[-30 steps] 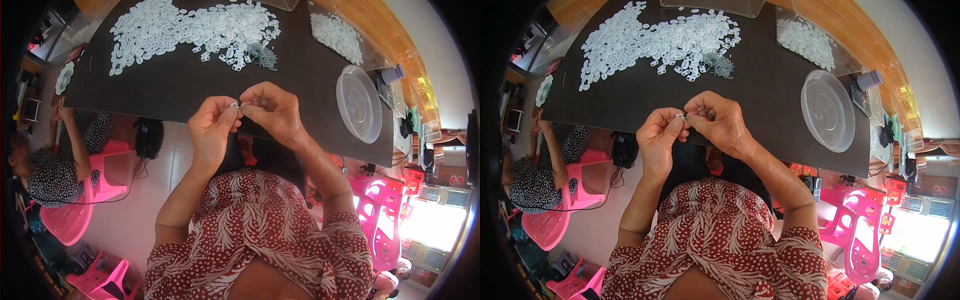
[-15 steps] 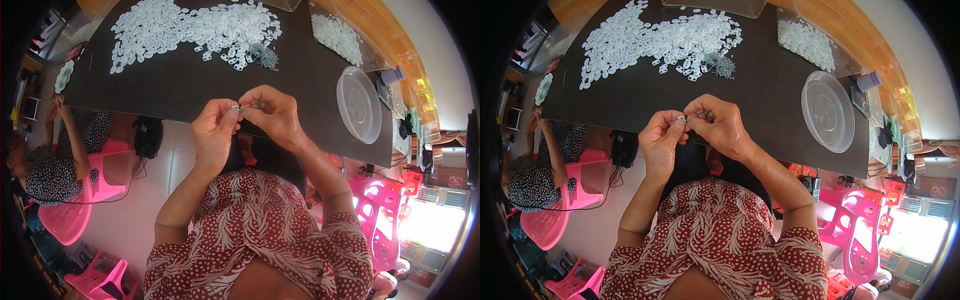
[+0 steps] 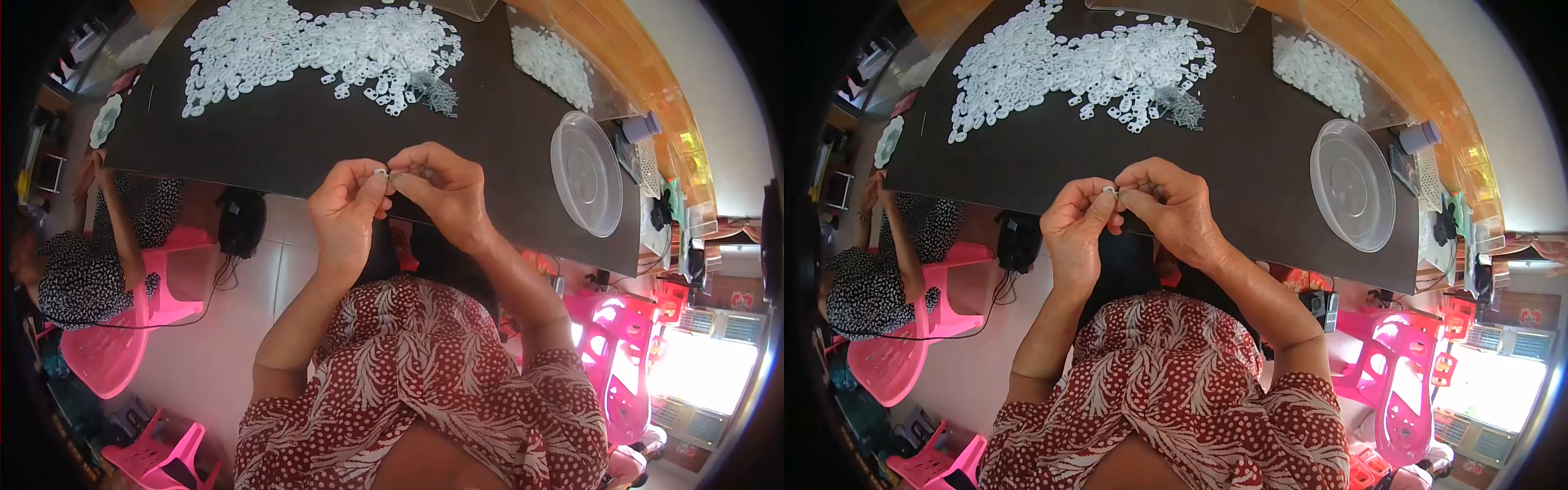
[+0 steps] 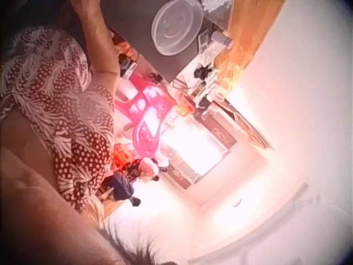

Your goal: Assembling small white plastic components by inserting metal pins into them at a workbench.

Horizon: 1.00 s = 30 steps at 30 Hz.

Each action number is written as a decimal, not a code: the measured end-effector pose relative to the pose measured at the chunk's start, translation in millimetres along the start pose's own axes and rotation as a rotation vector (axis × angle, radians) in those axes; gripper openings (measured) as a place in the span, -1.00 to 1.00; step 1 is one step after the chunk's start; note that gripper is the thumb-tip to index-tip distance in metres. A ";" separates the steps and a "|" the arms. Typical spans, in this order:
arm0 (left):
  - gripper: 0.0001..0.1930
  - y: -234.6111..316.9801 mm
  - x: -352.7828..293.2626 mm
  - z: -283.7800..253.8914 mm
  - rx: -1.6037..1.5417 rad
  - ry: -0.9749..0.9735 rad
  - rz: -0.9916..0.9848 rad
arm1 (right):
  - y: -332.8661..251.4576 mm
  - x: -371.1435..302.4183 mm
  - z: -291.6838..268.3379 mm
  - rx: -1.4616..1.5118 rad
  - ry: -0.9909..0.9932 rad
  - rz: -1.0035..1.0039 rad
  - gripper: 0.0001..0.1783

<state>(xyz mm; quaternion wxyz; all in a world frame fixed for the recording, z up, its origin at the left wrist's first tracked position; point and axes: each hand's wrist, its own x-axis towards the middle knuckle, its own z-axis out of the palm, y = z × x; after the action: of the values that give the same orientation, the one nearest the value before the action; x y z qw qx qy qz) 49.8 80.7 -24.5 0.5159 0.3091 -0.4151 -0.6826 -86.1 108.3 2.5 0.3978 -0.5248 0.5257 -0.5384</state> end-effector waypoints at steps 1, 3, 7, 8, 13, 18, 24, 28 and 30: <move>-0.89 0.3 -0.5 -0.1 0.000 0.002 0.000 | -1.5 -0.6 0.8 0.000 -0.002 0.000 -0.90; -0.94 0.9 -1.6 0.2 -0.002 -0.003 -0.022 | -5.3 -1.2 2.6 0.057 -0.023 0.003 -0.92; -0.94 1.1 -1.8 2.2 -0.009 0.010 -0.020 | 2.1 -2.1 5.3 0.072 -0.013 0.005 -0.93; -0.94 1.1 -1.4 2.5 -0.004 0.010 -0.021 | 8.7 -2.4 5.5 0.012 0.008 -0.052 -0.93; -0.94 -0.6 -3.2 2.6 0.004 0.013 -0.017 | 8.1 -4.8 8.4 -0.095 0.031 -0.056 -0.93; -0.95 -4.1 -4.8 5.4 0.003 0.028 0.000 | 14.2 -6.3 9.4 -0.265 0.059 -0.154 -0.95; -0.92 -11.0 -7.1 9.4 0.059 0.082 0.122 | 14.1 -5.7 18.2 -0.415 0.151 -0.296 -0.96; -0.92 -11.8 -6.5 8.8 0.074 0.102 0.143 | 13.8 -3.3 21.5 -0.447 0.178 -0.338 -0.95; -0.94 -8.6 -6.2 7.0 0.016 0.091 0.068 | 13.5 -3.6 21.7 -0.413 0.164 -0.314 -0.97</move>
<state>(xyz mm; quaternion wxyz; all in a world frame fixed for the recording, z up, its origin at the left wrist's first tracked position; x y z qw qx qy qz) 41.7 89.4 -29.0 0.5545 0.3296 -0.4070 -0.6468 -66.0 106.8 -13.6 0.1499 -0.6245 0.5672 -0.5156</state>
